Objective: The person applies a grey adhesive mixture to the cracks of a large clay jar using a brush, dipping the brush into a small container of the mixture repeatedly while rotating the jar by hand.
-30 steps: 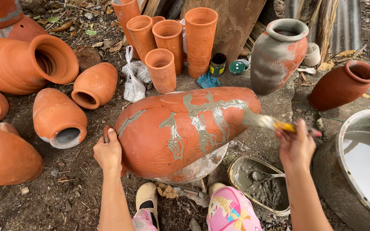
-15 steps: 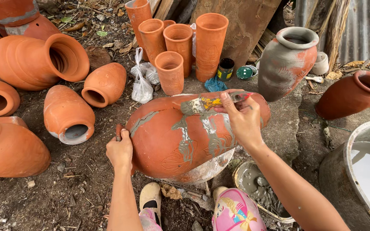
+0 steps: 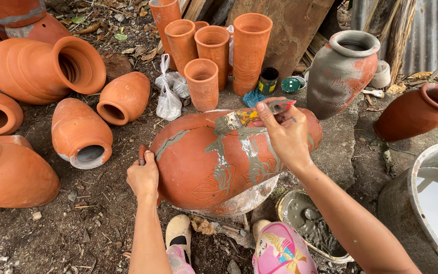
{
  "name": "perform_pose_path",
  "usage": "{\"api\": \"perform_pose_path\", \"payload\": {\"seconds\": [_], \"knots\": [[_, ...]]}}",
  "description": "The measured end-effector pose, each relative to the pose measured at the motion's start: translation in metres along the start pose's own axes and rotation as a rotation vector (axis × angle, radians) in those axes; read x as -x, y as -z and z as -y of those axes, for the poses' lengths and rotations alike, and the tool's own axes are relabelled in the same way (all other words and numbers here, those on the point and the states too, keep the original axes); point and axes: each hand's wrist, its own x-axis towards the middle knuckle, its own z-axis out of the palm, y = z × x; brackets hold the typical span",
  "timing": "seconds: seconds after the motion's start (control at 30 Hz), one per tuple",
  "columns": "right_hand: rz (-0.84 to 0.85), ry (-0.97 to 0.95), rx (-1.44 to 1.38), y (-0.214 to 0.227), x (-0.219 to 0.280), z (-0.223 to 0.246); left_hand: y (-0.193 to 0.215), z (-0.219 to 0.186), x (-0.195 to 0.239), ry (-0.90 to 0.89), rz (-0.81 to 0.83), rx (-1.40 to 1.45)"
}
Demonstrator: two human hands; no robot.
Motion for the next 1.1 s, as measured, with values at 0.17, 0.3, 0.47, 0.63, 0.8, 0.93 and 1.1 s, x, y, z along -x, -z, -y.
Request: {"api": "perform_pose_path", "payload": {"seconds": [0.17,0.3,0.47,0.63,0.8,0.93,1.1], "knots": [[0.064,0.052,-0.045,-0.003,0.001,0.002,0.002,-0.004,0.004,0.002,-0.005,-0.002],[0.06,0.043,0.057,0.001,0.001,0.007,0.003,-0.006,0.005,0.037,0.033,0.039],[0.041,0.065,0.032,0.001,0.001,0.005,0.002,-0.005,0.005,-0.001,0.002,0.048],[0.048,0.063,0.04,0.005,0.001,0.003,0.001,-0.002,0.004,-0.015,-0.001,0.042],[0.084,0.103,-0.005,0.004,0.0,0.001,0.001,-0.003,0.004,0.025,0.009,0.039],[0.046,0.07,0.066,0.007,0.001,0.002,0.001,-0.003,0.004,-0.003,-0.011,0.039],[0.086,0.109,-0.031,0.007,0.0,-0.001,0.001,-0.003,0.004,-0.004,-0.009,0.045]]}}
